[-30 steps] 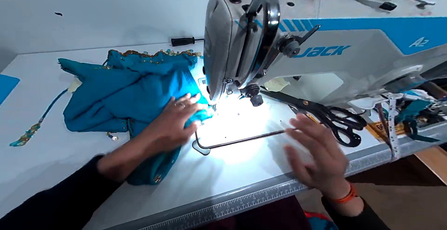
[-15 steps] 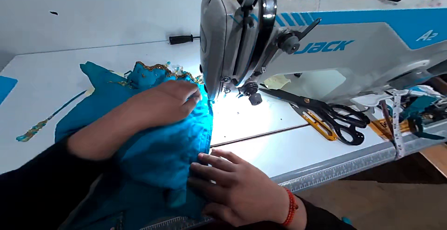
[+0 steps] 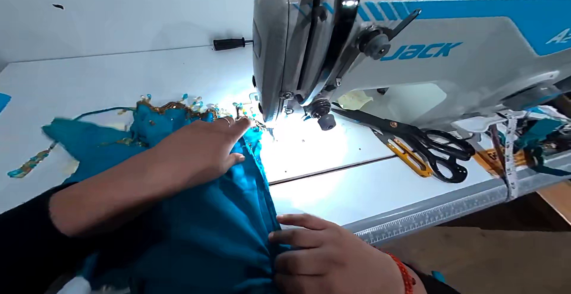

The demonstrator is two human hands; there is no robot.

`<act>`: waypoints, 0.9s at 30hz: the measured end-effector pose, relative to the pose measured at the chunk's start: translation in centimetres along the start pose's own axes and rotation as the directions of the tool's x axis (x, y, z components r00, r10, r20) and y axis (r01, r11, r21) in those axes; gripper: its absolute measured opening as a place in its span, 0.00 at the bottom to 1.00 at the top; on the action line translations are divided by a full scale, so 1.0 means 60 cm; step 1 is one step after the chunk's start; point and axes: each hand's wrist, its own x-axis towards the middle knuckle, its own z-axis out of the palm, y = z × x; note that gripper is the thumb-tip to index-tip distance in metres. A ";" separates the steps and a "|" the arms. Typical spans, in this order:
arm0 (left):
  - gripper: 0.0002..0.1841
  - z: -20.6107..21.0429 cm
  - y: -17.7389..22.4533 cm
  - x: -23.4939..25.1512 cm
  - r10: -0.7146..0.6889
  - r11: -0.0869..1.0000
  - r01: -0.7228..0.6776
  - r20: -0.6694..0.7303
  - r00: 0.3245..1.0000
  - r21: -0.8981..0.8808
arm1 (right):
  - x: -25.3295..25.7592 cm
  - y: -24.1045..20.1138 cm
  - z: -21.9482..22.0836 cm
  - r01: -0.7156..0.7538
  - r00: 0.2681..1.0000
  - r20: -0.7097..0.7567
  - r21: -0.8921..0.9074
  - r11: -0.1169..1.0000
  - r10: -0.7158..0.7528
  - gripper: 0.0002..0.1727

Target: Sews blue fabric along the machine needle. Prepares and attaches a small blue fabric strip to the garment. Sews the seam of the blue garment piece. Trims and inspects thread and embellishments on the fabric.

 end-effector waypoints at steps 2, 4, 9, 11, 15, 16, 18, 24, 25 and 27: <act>0.29 -0.002 -0.002 -0.002 0.073 0.997 -0.072 0.020 0.997 -0.010 | -0.012 -0.008 -0.011 -0.006 0.999 0.039 0.079 0.997 0.003 0.13; 0.24 -0.001 0.000 0.004 0.083 0.996 -0.082 0.034 0.996 -0.035 | -0.022 -0.012 -0.017 -0.029 0.998 0.053 0.170 0.985 0.020 0.15; 0.15 0.028 -0.015 0.028 0.267 0.954 -0.287 -0.196 0.943 -0.081 | -0.032 -0.008 -0.039 -0.166 0.983 -0.044 0.185 0.969 0.176 0.24; 0.18 0.031 -0.023 0.035 0.305 0.938 -0.329 -0.187 0.934 -0.113 | -0.026 0.001 -0.042 -0.322 0.939 -0.114 0.035 0.946 0.324 0.21; 0.28 0.034 -0.022 0.034 0.281 0.939 -0.313 -0.203 0.938 -0.144 | -0.001 0.039 -0.015 -0.497 0.867 -0.133 -0.136 0.857 0.481 0.21; 0.28 0.030 -0.018 0.034 0.249 0.948 -0.280 -0.197 0.948 -0.152 | 0.008 0.043 -0.007 -0.501 0.865 -0.105 -0.148 0.853 0.491 0.25; 0.21 0.023 -0.009 0.037 0.180 0.965 -0.211 -0.192 0.965 -0.158 | 0.020 0.044 0.010 -0.466 0.884 -0.055 -0.172 0.868 0.463 0.29; 0.23 0.021 0.007 0.049 0.100 0.963 -0.111 -0.055 0.993 -0.245 | 0.022 0.030 0.021 -0.327 0.944 -0.025 -0.227 0.917 0.330 0.27; 0.21 0.025 0.006 0.048 0.116 0.953 -0.130 -0.067 0.991 -0.272 | 0.018 0.028 0.019 -0.320 0.947 -0.030 -0.207 0.924 0.321 0.26; 0.15 0.037 0.004 0.046 0.140 0.933 -0.170 -0.115 0.984 -0.316 | 0.010 0.026 0.017 -0.314 0.949 -0.062 -0.153 0.937 0.308 0.24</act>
